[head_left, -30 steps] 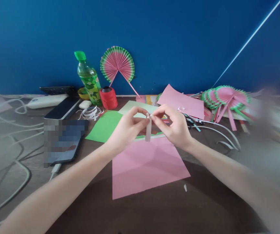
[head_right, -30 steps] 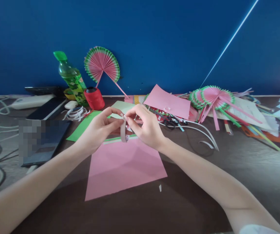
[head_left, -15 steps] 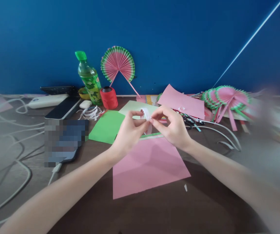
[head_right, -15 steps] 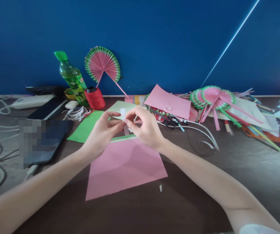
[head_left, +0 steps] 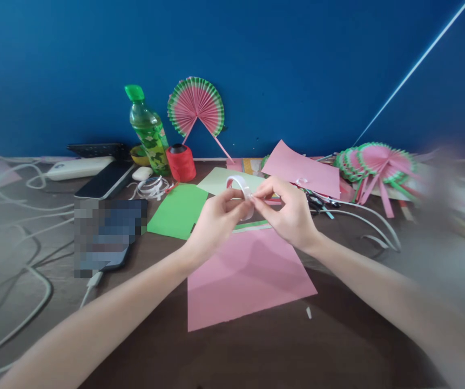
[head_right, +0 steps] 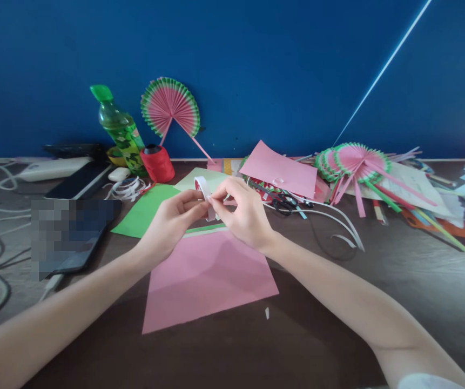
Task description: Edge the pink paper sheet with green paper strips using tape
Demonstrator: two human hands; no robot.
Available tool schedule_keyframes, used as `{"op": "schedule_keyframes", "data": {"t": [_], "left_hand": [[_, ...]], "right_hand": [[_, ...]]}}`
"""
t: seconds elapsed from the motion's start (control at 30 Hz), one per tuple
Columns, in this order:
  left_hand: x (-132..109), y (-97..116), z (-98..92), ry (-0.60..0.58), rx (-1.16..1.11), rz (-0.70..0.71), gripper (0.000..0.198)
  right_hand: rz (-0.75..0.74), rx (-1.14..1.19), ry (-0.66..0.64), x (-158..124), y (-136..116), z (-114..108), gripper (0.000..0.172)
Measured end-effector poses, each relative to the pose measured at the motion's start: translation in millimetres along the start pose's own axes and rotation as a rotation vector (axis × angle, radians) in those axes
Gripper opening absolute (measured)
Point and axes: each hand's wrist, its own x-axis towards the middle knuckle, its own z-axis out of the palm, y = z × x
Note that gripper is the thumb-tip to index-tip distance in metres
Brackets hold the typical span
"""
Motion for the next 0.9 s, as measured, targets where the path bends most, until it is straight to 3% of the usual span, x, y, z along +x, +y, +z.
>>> {"op": "schedule_keyframes", "data": {"t": [0.5,0.9], "left_hand": [[2.1,2.9,-0.8,0.073,-0.162,-0.046,0.016],[5.7,8.9,-7.4,0.104,-0.172,-0.04,0.017]], "right_hand": [[-0.381,-0.204,0.048,-3.3,0.9,2.0,0.012],[-0.381,-0.15,0.034,-3.2,1.1,2.5,0.011]]}}
